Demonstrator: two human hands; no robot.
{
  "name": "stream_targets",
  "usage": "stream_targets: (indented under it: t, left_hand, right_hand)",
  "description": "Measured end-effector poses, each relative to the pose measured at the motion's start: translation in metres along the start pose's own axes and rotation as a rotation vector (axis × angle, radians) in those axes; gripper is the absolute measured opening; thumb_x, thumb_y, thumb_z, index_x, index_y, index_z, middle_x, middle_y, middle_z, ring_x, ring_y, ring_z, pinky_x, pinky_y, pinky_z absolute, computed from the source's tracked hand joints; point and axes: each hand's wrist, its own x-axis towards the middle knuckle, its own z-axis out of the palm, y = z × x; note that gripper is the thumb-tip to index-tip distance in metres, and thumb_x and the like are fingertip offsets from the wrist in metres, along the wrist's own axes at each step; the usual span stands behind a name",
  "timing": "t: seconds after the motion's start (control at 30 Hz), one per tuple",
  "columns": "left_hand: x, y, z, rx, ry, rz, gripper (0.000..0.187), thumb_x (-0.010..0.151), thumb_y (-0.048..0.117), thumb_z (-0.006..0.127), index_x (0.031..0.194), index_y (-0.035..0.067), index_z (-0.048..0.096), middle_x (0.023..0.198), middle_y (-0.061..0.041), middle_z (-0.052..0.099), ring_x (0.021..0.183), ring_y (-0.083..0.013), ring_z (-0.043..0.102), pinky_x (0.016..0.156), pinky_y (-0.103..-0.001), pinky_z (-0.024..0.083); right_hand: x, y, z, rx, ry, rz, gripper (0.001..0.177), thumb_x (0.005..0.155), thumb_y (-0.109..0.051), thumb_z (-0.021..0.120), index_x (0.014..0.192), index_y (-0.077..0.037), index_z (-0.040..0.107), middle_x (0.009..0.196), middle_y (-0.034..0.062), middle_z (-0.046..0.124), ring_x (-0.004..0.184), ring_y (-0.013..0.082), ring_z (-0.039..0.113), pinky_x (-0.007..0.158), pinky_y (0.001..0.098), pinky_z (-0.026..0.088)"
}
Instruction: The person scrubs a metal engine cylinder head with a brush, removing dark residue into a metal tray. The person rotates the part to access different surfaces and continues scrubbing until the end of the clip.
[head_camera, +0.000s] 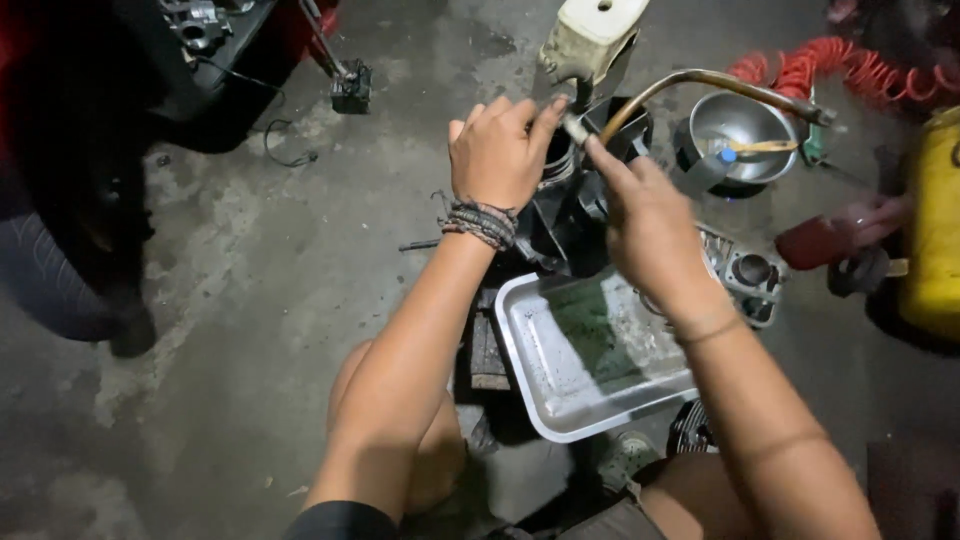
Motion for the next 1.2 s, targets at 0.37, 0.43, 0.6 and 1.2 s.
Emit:
stream_targets:
  t: [0.37,0.43,0.6,1.2]
  left_hand:
    - [0.001,-0.002,0.006,0.050,0.007,-0.029,0.070,0.097,0.067,0.026,0.072,0.014,0.065,0.075,-0.007,0.067,0.081,-0.0333,0.064,0.078,-0.051,0.044]
    - [0.000,0.000,0.003,0.057,0.015,-0.011,0.072,0.096,0.068,0.026,0.076,0.014,0.070,0.079,-0.008,0.069,0.084,-0.0333,0.063,0.079,-0.050,0.044]
    - [0.006,-0.012,0.004,0.040,0.017,-0.094,0.068,0.097,0.066,0.032,0.074,0.013,0.069,0.077,-0.009,0.068,0.084,-0.0350,0.064,0.080,-0.053,0.042]
    - [0.003,-0.018,-0.012,0.009,-0.052,-0.048,0.079,0.083,0.087,0.031,0.078,0.015,0.062,0.080,-0.003,0.067,0.084,-0.0269,0.066,0.084,-0.049,0.045]
  right_hand:
    - [-0.022,-0.022,0.009,-0.237,0.040,0.098,0.071,0.090,0.000,0.059,0.158,-0.019,0.047,0.094,0.0200,0.053,0.061,0.0446,0.054,0.047,0.0545,0.045]
    - [-0.020,-0.022,0.023,-0.205,0.102,0.122,0.076,0.088,0.004,0.059,0.160,-0.019,0.044,0.087,0.0146,0.048,0.056,0.0387,0.050,0.049,0.0524,0.043]
    - [-0.044,-0.025,0.015,-0.301,-0.087,0.214,0.074,0.084,-0.005,0.064,0.155,-0.020,0.050,0.095,0.0172,0.057,0.060,0.0502,0.061,0.051,0.0621,0.050]
    - [-0.015,-0.035,0.025,-0.074,-0.157,0.179,0.080,0.095,0.008,0.054,0.163,-0.024,0.029,0.119,0.0244,0.056,0.053,0.0230,0.054,0.044,0.0359,0.056]
